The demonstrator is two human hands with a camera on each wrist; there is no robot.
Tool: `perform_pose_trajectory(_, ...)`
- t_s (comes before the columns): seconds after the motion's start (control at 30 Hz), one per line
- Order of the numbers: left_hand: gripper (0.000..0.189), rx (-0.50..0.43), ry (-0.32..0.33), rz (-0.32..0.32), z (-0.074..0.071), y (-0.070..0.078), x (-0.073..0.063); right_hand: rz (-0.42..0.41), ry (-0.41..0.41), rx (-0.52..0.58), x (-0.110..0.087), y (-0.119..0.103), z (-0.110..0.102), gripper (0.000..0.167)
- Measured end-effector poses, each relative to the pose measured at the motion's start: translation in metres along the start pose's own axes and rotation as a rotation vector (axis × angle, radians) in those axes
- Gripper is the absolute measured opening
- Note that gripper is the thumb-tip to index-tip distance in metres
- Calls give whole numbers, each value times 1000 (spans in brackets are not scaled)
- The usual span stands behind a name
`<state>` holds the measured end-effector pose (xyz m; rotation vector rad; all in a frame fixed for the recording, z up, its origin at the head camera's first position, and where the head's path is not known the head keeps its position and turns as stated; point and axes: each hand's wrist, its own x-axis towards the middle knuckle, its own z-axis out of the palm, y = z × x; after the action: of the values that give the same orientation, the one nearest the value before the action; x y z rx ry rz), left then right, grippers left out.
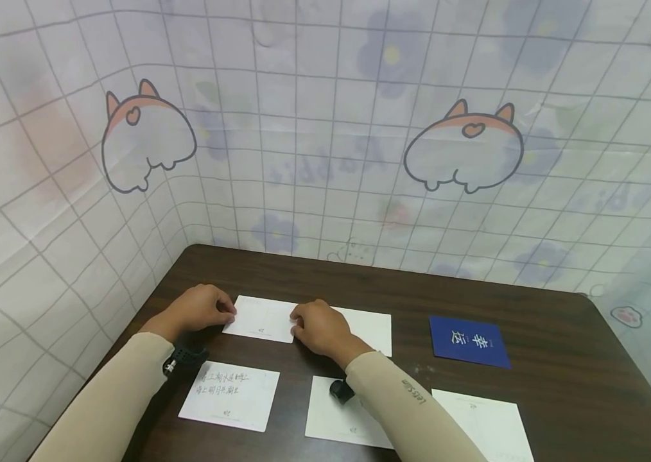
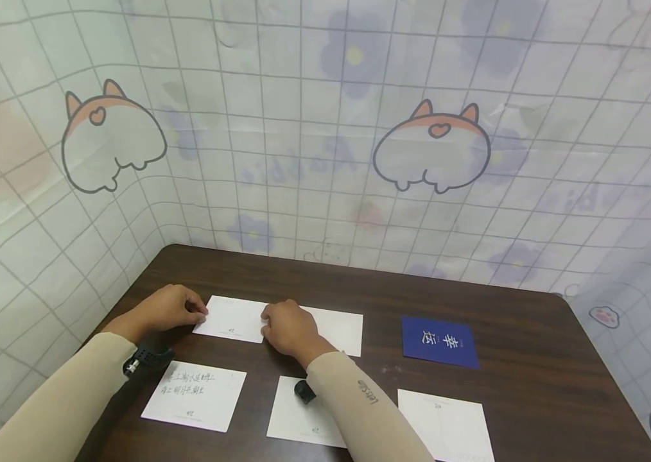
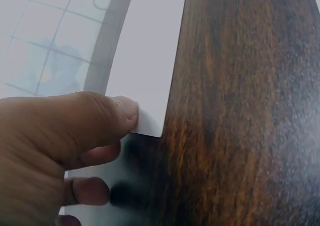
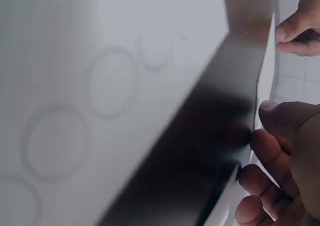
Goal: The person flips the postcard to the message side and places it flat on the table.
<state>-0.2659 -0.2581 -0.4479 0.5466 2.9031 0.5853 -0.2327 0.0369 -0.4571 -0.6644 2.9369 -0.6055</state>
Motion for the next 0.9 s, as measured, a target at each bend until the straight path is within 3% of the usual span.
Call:
perform_pose_trajectory(0.17,3,-9,27,11,-2,2,1,-23,-3,38,-1,2,-8,25)
perform_pose_trajectory(0.33,9,-17,32,71,0,11,5,-23,-5,86,-3,5,-18,28)
perform_pose_trajectory(0.57,24,-27,39,117,0,39,12,-27,-11,128,-11,11,-28,32)
perform_pose_trajectory(0.77,34,-37,35,196,-2,65,16,-33,-11,120,-22,19,-35,34)
perform_pose_trajectory(0.9,40,-41,37,206,-1,78,18,-27,5,116,-28,28,-37,38)
